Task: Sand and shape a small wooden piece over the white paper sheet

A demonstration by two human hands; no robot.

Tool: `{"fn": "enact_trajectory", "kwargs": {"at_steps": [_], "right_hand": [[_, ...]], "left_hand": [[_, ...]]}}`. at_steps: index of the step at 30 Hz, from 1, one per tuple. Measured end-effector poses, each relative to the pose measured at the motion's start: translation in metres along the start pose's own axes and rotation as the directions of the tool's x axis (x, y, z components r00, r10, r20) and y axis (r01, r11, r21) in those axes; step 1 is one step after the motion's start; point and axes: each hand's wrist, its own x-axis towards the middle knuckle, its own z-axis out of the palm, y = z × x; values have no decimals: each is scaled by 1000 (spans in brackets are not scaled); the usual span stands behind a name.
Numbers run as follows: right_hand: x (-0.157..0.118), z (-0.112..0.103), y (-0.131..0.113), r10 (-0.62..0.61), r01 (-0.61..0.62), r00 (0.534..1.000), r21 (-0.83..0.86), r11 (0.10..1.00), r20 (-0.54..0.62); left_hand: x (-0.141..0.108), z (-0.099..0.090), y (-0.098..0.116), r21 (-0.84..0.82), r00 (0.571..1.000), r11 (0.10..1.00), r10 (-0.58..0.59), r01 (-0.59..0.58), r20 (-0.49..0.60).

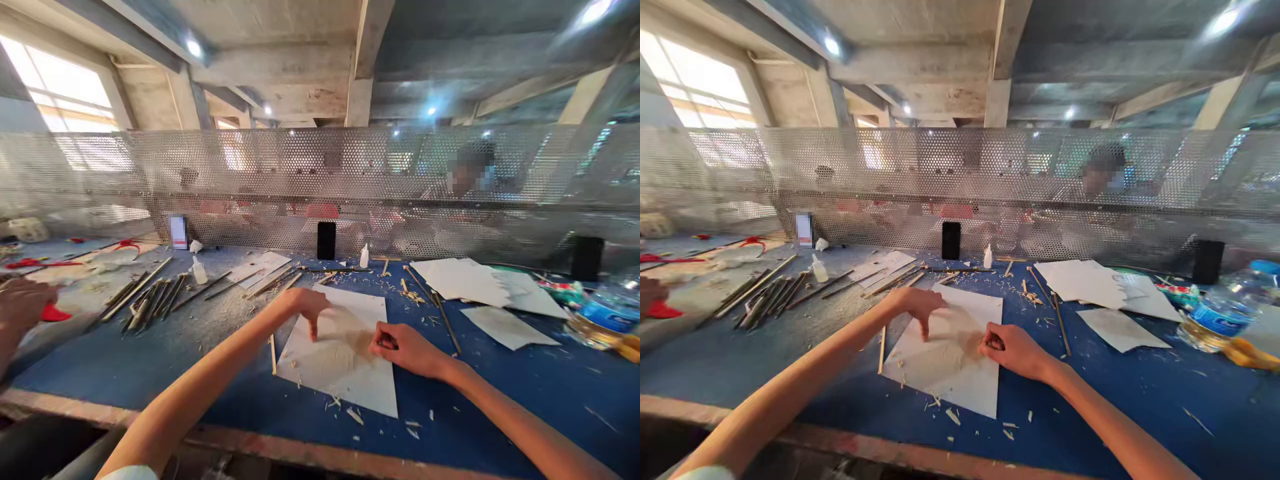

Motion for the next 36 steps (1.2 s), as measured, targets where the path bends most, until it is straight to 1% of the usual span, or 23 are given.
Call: {"fn": "enact_trajectory", "kwargs": {"at_steps": [2, 5, 7, 9, 10, 11, 14, 15, 16, 18, 20, 21, 24, 25, 26, 28, 30, 31, 32, 34, 36], "right_hand": [[-6, 3, -8, -26, 23, 994, 36, 999, 106], [-10, 6, -13, -51, 42, 984, 56, 998, 173], [-8, 6, -11, -48, 44, 990, 34, 998, 129], [-5, 6, -9, -26, 26, 999, -10, 1000, 37], [-5, 7, -8, -16, 17, 1000, -16, 1000, 17], [-5, 7, -9, -15, 15, 1000, -9, 1000, 24], [-6, 8, -11, -47, 42, 990, 36, 998, 135], [-6, 8, -11, -52, 48, 988, 36, 998, 147], [-5, 8, -11, -50, 46, 989, 26, 999, 138], [-4, 7, -11, -24, 25, 998, -15, 1000, 52], [-4, 6, -11, -9, 10, 1000, -37, 999, 8], [-4, 7, -12, -12, 12, 1000, -32, 999, 7], [-6, 8, -16, -36, 34, 992, 14, 999, 120], [-6, 9, -16, -38, 36, 990, 17, 999, 134], [-7, 8, -16, -35, 34, 992, 7, 999, 125], [-7, 7, -14, -19, 21, 999, -49, 999, 44], [-7, 7, -11, -13, 11, 1000, -107, 994, -22], [-7, 8, -10, -14, 10, 999, -125, 992, -34], [-7, 9, -9, -18, 13, 999, -136, 991, -39], [-6, 11, -7, -35, 36, 999, -114, 993, 15], [-4, 11, -6, -23, 26, 999, -86, 996, 29]], "left_hand": [[2, 2, -3, -10, 1000, 1000, -9, 9, -11], [5, 5, -7, -14, 1000, 1000, -9, 8, -22], [7, 7, -10, -8, 1000, 1000, -6, 6, -21], [8, 8, -12, -7, 1000, 1000, 0, 0, -22], [8, 9, -13, -9, 1000, 1000, 9, -9, -23], [8, 9, -13, -10, 1000, 1000, 16, -16, -26], [7, 9, -12, -17, 1000, 1000, 2, -3, -30], [6, 9, -11, -20, 1000, 1000, -10, 10, -26], [5, 8, -10, -23, 1000, 1000, -19, 18, -19], [3, 7, -9, -35, 1000, 999, -18, 18, -4], [2, 7, -9, -53, 1000, 998, -15, 15, -2], [2, 7, -9, -57, 1000, 998, -22, 22, -6], [3, 8, -13, -43, 999, 999, -28, 27, -26], [3, 9, -14, -38, 999, 999, -18, 17, -31], [4, 10, -15, -34, 999, 999, -6, 5, -36], [5, 10, -15, -27, 999, 1000, 12, -13, -46], [5, 10, -14, -17, 999, 1000, 7, -8, -48], [5, 10, -14, -14, 999, 1000, -1, 1, -43], [6, 10, -13, -15, 999, 1000, -12, 12, -38], [6, 9, -13, -20, 999, 999, -29, 29, -29], [7, 10, -13, -27, 999, 999, -31, 30, -28]]}}
